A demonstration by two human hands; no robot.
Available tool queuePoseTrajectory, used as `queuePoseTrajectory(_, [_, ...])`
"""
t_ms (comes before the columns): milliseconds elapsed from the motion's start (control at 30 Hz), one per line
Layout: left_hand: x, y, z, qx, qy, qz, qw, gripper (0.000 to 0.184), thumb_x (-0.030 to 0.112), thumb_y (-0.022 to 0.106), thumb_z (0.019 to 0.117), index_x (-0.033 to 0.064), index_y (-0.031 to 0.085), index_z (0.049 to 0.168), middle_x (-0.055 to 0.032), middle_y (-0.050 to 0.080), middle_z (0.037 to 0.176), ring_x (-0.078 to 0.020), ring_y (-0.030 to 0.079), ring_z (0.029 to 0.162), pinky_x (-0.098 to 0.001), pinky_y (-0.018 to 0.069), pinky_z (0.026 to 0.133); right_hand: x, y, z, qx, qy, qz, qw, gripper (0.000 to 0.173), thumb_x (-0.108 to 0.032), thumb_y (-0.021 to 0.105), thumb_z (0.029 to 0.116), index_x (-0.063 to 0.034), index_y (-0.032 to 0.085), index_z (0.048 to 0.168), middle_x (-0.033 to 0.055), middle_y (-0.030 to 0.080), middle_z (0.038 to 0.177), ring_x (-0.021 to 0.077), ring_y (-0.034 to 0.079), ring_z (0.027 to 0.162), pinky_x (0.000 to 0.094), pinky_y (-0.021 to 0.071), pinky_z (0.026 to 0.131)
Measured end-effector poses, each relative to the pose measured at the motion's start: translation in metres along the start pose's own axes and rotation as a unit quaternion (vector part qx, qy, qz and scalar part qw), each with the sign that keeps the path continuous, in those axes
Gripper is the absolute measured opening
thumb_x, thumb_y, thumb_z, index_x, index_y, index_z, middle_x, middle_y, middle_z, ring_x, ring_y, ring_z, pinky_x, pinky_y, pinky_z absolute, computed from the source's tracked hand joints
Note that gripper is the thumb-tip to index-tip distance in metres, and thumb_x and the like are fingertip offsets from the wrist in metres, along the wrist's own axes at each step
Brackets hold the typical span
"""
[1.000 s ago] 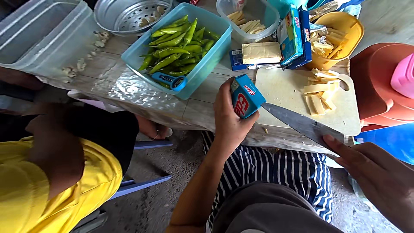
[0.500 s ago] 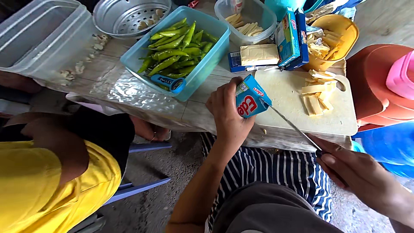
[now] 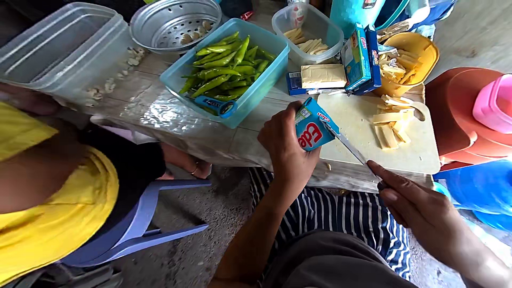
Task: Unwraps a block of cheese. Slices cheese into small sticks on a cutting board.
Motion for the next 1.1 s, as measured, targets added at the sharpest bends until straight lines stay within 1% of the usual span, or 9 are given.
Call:
queuePoseTrajectory(133, [-0.006,0.002,-0.007,0.000,0.008,-0.033,0.999,0.071,0.018,0.085,0.0746,0.0022,0.053,0.136,-0.0189,0.062,0.125,-0.0324,0.058,0.116,-0.0539,0.0402,0.100,0.010,-0.015,0.010,-0.099,0.208,0.485,0.844,0.033,-0.047,0.048,0.1057,-0.0211,0.059,0.124,-0.0063,0.061,0.076,-0.0010,0.055,0.049,0.0141,0.0499,0.042])
queuePoseTrajectory(200, [-0.010,0.002,-0.012,-0.024,-0.034,-0.100,0.994,0.077,0.016,0.085,0.0751,0.0001,0.047,0.140,-0.0188,0.062,0.128,-0.0274,0.060,0.117,-0.0474,0.0462,0.101,0.020,-0.021,0.020,-0.052,0.206,0.393,0.894,0.031,-0.039,0.042,0.1095,-0.0213,0.056,0.130,-0.0058,0.061,0.076,-0.0003,0.055,0.049,0.0135,0.0492,0.042])
queuePoseTrajectory(267, [-0.016,-0.003,-0.011,-0.040,-0.089,-0.175,0.980,0.083,0.016,0.083,0.0777,-0.0003,0.039,0.145,-0.0152,0.060,0.127,-0.0157,0.064,0.111,-0.0337,0.0554,0.095,0.033,-0.018,0.031,-0.033,0.142,0.078,0.986,0.042,-0.032,0.039,0.1099,-0.0182,0.052,0.148,-0.0058,0.060,0.081,-0.0006,0.053,0.055,0.0153,0.0470,0.049])
queuePoseTrajectory(367, [-0.019,-0.017,-0.008,-0.028,-0.123,-0.256,0.958,0.084,0.018,0.084,0.0820,-0.0001,0.032,0.146,-0.0074,0.059,0.121,-0.0055,0.064,0.105,-0.0228,0.0570,0.090,0.038,0.007,0.053,-0.112,0.106,-0.159,0.975,0.046,-0.018,0.045,0.1064,-0.0134,0.050,0.152,0.0195,0.065,0.103,0.0304,0.064,0.078,0.0506,0.0533,0.069])
queuePoseTrajectory(633, [-0.020,-0.041,-0.012,-0.049,-0.208,-0.362,0.907,0.086,0.015,0.072,0.0824,0.0048,0.021,0.151,0.0061,0.053,0.111,0.0006,0.062,0.098,-0.0187,0.0565,0.086,0.010,0.069,0.123,-0.245,0.117,-0.147,0.951,0.057,-0.009,0.051,0.1042,-0.0078,0.035,0.159,0.0272,0.048,0.139,0.0397,0.061,0.110,0.0527,0.0525,0.090])
queuePoseTrajectory(767, [-0.021,-0.047,-0.014,-0.109,-0.185,-0.314,0.925,0.086,0.013,0.075,0.0797,0.0005,0.027,0.149,0.0013,0.058,0.119,0.0001,0.063,0.104,-0.0196,0.0566,0.088,-0.002,0.080,0.137,-0.160,-0.013,-0.124,0.979,0.049,-0.017,0.059,0.1035,-0.0041,0.049,0.149,0.0253,0.053,0.138,0.0442,0.056,0.120,0.0559,0.0506,0.096])
queuePoseTrajectory(900, [-0.029,-0.046,-0.017,-0.163,-0.133,-0.271,0.939,0.076,0.015,0.083,0.0755,0.0009,0.044,0.140,-0.0050,0.063,0.122,-0.0047,0.066,0.105,-0.0250,0.0596,0.088,-0.033,0.052,0.135,-0.032,-0.186,-0.048,0.981,0.050,-0.035,0.053,0.1051,-0.0035,0.056,0.144,0.0186,0.051,0.146,0.0312,0.051,0.132,0.0417,0.0469,0.106])
queuePoseTrajectory(1000, [-0.028,-0.045,-0.018,-0.178,-0.080,-0.254,0.947,0.075,0.026,0.086,0.0764,0.0006,0.050,0.137,-0.0029,0.062,0.121,-0.0005,0.063,0.108,-0.0216,0.0562,0.093,-0.042,0.038,0.124,-0.046,-0.271,-0.039,0.961,0.065,-0.058,0.063,0.0932,-0.0084,0.066,0.135,0.0207,0.045,0.151,0.0337,0.042,0.138,0.0415,0.0421,0.109])
queuePoseTrajectory(1100, [-0.021,-0.041,-0.014,-0.194,-0.046,-0.253,0.947,0.072,0.023,0.086,0.0749,-0.0004,0.053,0.134,-0.0052,0.062,0.120,-0.0030,0.062,0.109,-0.0219,0.0553,0.094,-0.039,0.032,0.115,-0.058,-0.283,-0.094,0.953,0.060,-0.057,0.073,0.0838,-0.0134,0.072,0.125,0.0209,0.045,0.151,0.0343,0.040,0.140,0.0388,0.0428,0.109])
Point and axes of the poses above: each hand's wrist, its own z-axis towards the middle knuckle, its own y-axis out of the palm, x = y × z, the point moved 3 cm from there along z, towards the middle knuckle
